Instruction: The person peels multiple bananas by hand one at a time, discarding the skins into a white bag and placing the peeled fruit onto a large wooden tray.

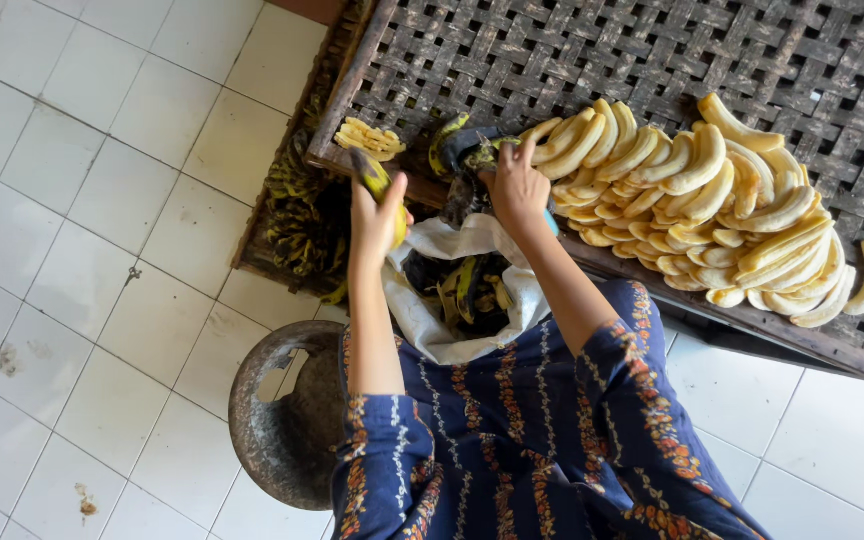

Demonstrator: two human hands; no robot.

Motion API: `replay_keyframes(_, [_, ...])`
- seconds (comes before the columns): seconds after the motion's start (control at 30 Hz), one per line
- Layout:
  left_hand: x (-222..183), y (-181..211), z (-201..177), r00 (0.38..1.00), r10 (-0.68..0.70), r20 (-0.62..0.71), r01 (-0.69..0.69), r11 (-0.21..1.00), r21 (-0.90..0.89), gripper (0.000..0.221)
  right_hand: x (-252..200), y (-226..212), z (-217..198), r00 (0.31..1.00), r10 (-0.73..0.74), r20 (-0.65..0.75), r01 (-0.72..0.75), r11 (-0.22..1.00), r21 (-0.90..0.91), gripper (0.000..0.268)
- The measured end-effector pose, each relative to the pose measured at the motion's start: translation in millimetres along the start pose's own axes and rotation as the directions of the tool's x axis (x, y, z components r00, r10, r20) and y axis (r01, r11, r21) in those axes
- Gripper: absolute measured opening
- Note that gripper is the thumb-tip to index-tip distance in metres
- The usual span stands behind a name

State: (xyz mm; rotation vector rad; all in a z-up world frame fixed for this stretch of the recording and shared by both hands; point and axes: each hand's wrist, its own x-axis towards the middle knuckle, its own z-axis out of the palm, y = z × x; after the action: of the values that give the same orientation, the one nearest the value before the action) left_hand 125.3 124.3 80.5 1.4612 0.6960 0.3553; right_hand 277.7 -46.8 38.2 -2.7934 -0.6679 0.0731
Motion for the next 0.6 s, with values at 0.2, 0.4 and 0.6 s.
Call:
replay_keyframes(0.2, [-75, -29, 13, 0.983, 0.161, 0.085, -0.170, 0.645, 0.745, 0.063, -84, -11, -70, 0.965, -0.262, -0.003, 0.243, 0.890, 0.386, 0.054])
replay_keyframes(0.4, [-136, -41, 34, 0.904, 0.406, 0.136, -0.371, 0.582, 0.724, 0.053, -154, -14, -85, 0.909, -0.381, 0.169, 0.246, 0.818, 0.521, 0.056])
replay_keyframes(0.6, [-167, -53, 40, 0.820, 0.547, 0.167, -0.441, 0.419, 0.794, 0.043, -191, -2, -79, 0.919, -0.366, 0.145, 0.224, 0.790, 0.571, 0.038])
